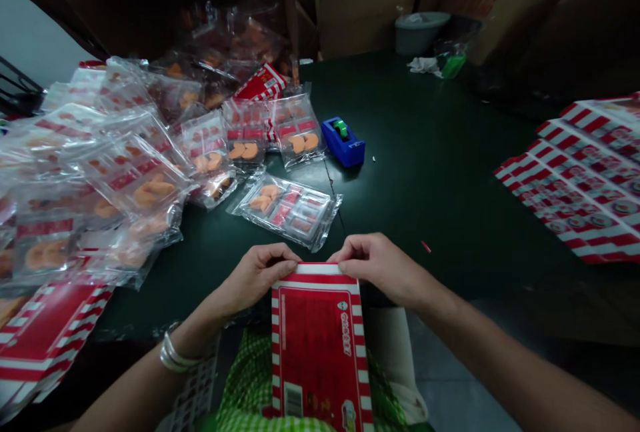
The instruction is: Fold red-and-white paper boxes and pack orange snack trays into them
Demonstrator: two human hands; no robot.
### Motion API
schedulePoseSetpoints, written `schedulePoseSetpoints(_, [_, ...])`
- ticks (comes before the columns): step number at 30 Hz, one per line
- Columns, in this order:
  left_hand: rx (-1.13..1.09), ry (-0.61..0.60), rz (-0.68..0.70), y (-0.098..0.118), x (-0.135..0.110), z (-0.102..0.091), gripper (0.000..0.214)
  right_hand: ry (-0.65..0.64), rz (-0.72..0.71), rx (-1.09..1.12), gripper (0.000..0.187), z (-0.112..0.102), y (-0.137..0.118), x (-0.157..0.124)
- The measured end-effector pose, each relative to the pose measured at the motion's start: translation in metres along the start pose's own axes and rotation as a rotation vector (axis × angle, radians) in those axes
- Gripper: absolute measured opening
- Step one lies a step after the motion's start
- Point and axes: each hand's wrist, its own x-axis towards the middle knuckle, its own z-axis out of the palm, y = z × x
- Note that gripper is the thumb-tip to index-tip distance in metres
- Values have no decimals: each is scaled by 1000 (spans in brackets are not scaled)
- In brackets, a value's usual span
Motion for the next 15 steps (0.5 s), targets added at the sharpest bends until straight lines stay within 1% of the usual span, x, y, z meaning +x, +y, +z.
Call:
schedulePoseSetpoints(2, [-34, -22, -12, 1, 3, -6, 15, -39, 7, -80, 19, -5, -11, 5])
schedulePoseSetpoints(4, [-85, -18, -37, -1, 5, -9, 15, -21, -53, -191, 17, -1, -18, 0])
schedulePoseSetpoints(5, [-108, -3, -55, -3, 5, -9, 15, 15, -99, -242, 17, 3, -19, -5])
schedulePoseSetpoints(7, [-146, 68, -93, -9, 3, -5, 16, 146, -189, -301, 20, 14, -13, -18])
schedulePoseSetpoints(9, [-175, 172, -107, -14, 0, 4, 20, 317, -245, -299, 23, 23, -2, -30])
schedulePoseSetpoints(11, [-202, 277, -90, -19, -4, 15, 26, 444, -266, -266, 25, 25, 10, -36])
schedulePoseSetpoints(13, [-208, 363, -66, -21, -9, 23, 28, 484, -266, -235, 26, 23, 18, -35])
schedulePoseSetpoints(15, [-170, 399, -42, -22, -15, 24, 26, 473, -261, -218, 27, 19, 22, -33])
